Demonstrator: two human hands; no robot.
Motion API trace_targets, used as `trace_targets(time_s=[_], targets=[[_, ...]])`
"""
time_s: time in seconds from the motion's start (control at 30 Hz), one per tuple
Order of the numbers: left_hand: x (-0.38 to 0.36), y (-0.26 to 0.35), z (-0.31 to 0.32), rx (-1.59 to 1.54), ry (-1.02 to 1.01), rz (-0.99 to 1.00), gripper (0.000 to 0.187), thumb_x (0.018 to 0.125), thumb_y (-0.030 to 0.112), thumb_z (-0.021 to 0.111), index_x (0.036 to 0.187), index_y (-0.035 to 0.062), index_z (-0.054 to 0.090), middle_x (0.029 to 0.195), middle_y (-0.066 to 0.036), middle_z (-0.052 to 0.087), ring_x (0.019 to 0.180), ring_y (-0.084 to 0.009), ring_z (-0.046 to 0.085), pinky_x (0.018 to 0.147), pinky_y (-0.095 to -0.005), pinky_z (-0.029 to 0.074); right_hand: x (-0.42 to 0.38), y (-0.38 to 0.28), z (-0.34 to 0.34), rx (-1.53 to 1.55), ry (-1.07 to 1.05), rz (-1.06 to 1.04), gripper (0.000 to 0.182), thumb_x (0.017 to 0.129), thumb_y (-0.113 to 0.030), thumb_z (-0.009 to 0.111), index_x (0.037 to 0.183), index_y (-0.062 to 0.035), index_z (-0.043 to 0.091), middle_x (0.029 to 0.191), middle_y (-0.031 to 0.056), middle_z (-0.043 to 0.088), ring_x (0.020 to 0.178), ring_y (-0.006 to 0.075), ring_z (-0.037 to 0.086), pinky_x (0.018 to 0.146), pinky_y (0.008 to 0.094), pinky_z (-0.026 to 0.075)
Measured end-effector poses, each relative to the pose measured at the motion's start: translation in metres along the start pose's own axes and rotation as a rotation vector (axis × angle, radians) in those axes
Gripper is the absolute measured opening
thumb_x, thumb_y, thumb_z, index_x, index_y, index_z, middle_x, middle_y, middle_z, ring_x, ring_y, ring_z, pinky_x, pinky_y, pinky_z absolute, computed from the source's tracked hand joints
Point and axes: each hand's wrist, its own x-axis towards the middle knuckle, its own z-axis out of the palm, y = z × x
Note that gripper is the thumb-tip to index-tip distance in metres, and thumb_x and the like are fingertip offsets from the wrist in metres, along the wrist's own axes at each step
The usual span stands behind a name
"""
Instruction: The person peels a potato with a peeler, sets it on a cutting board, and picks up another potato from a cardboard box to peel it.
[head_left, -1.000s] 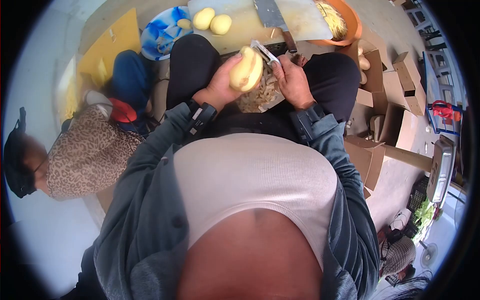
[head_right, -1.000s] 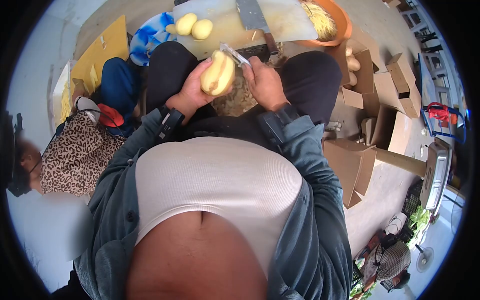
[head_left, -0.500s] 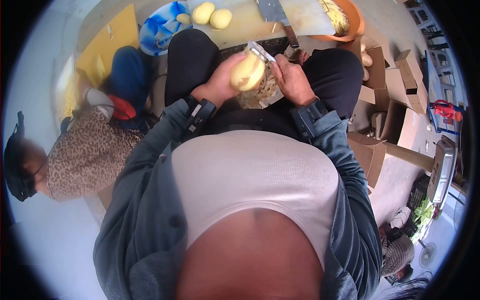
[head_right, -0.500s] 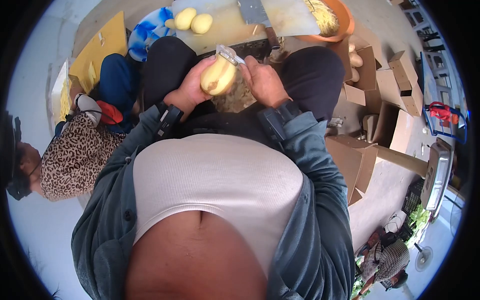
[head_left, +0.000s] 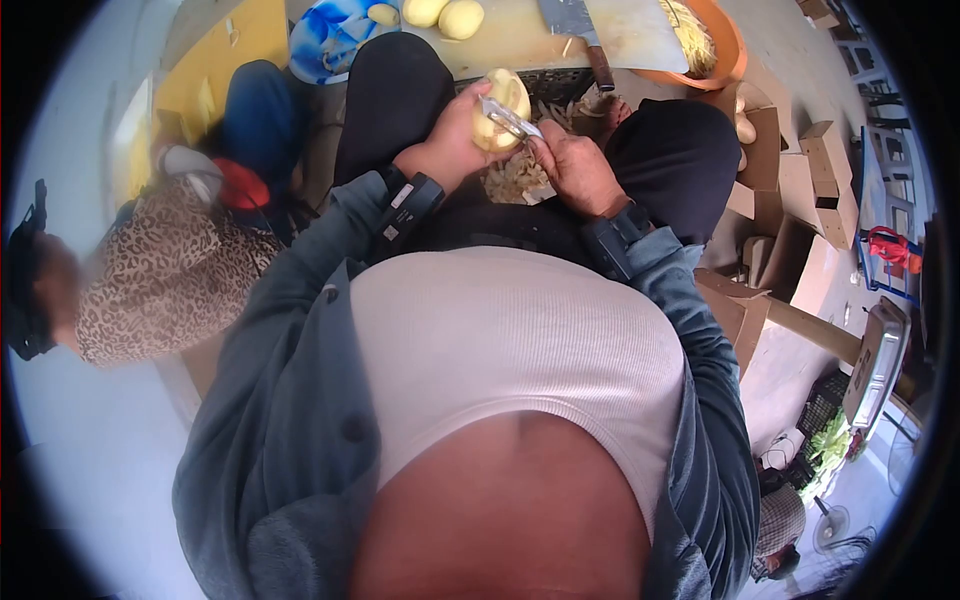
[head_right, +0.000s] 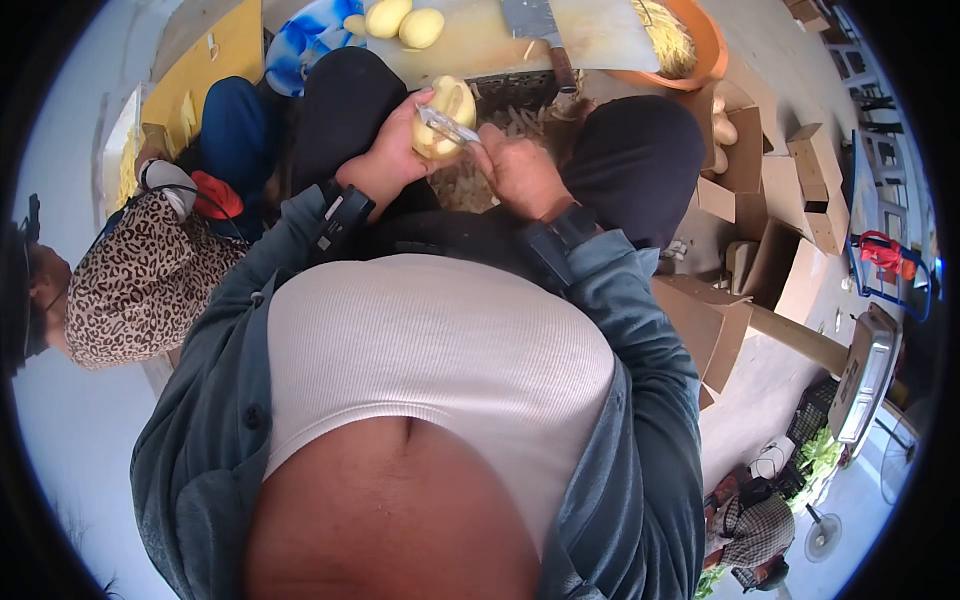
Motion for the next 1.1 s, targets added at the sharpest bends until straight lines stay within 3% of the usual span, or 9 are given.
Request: trace_targets(time_s=[0.4, 0.7, 0.8, 0.9, 1.0, 1.07, 1.1], targets=[[0.001, -0.001, 0.0, -0.03, -0.012, -0.012, 0.049, 0.09, 0.043, 0.052, 0.126, 0.0102, 0.05, 0.123, -0.014, 0.055, 0.111, -0.0338, 0.055, 0.092, -0.0586, 0.046, 0.007, -0.007, -0.005, -0.2, 0.03, 0.078, 0.023, 0.095, -0.027, 0.049, 0.09, -0.0052, 0.046, 0.07, 0.0228, 0.059, 0.069, 0.0423, 0.059, 0.058, 0.051, 0.045], [-0.009, 0.003, 0.011, -0.028, 0.118, -0.014, 0.048, 0.089, 0.043, 0.054, 0.126, 0.0129, 0.05, 0.123, -0.012, 0.055, 0.114, -0.0317, 0.053, 0.096, -0.0585, 0.04, 0.006, -0.005, -0.001, -0.002, -0.032, 0.043, 0.02, 0.095, -0.022, 0.05, 0.09, -0.0032, 0.045, 0.071, 0.026, 0.056, 0.07, 0.0449, 0.056, 0.058, 0.0507, 0.044], [-0.009, 0.004, 0.012, -0.029, 0.129, -0.032, 0.046, 0.091, 0.042, 0.05, 0.125, 0.0114, 0.05, 0.121, -0.013, 0.056, 0.111, -0.0328, 0.054, 0.093, -0.0584, 0.043, 0.004, -0.006, -0.001, 0.025, -0.025, 0.027, 0.021, 0.094, -0.023, 0.05, 0.089, -0.0029, 0.047, 0.071, 0.0255, 0.058, 0.07, 0.0446, 0.058, 0.059, 0.0515, 0.045], [-0.001, 0.006, 0.007, -0.204, 0.018, 0.051, 0.043, 0.094, 0.041, 0.046, 0.123, 0.0095, 0.051, 0.119, -0.014, 0.057, 0.108, -0.0343, 0.055, 0.089, -0.0584, 0.046, -0.002, -0.004, 0.007, -0.008, -0.12, -0.044, 0.022, 0.094, -0.024, 0.051, 0.091, -0.0026, 0.049, 0.074, 0.0256, 0.058, 0.072, 0.0447, 0.058, 0.061, 0.0509, 0.045], [0.001, 0.008, 0.005, -0.221, -0.055, 0.046, 0.042, 0.095, 0.04, 0.044, 0.12, 0.0084, 0.052, 0.118, -0.015, 0.057, 0.107, -0.035, 0.056, 0.087, -0.0583, 0.047, -0.003, -0.002, 0.008, 0.094, -0.132, -0.022, 0.017, 0.095, -0.02, 0.05, 0.094, -0.0024, 0.05, 0.074, 0.0232, 0.055, 0.072, 0.0446, 0.054, 0.06, 0.0449, 0.044], [-0.009, 0.011, 0.013, -0.232, -0.056, 0.043, 0.042, 0.095, 0.041, 0.044, 0.12, 0.0088, 0.052, 0.118, -0.014, 0.058, 0.108, -0.0344, 0.056, 0.088, -0.0583, 0.047, -0.003, -0.001, 0.004, 0.197, -0.077, -0.018, 0.017, 0.096, -0.019, 0.05, 0.091, -0.002, 0.051, 0.067, 0.0177, 0.051, 0.062, 0.0349, 0.054, 0.058, 0.0393, 0.043], [-0.015, 0.011, 0.017, -0.184, 0.016, 0.037, 0.041, 0.095, 0.041, 0.045, 0.12, 0.0096, 0.053, 0.118, -0.013, 0.058, 0.108, -0.0337, 0.056, 0.089, -0.0585, 0.046, -0.003, -0.001, 0.002, 0.196, -0.076, -0.023, 0.017, 0.096, -0.019, 0.05, 0.091, -0.002, 0.051, 0.067, 0.0177, 0.051, 0.062, 0.0349, 0.054, 0.058, 0.0393, 0.043]])
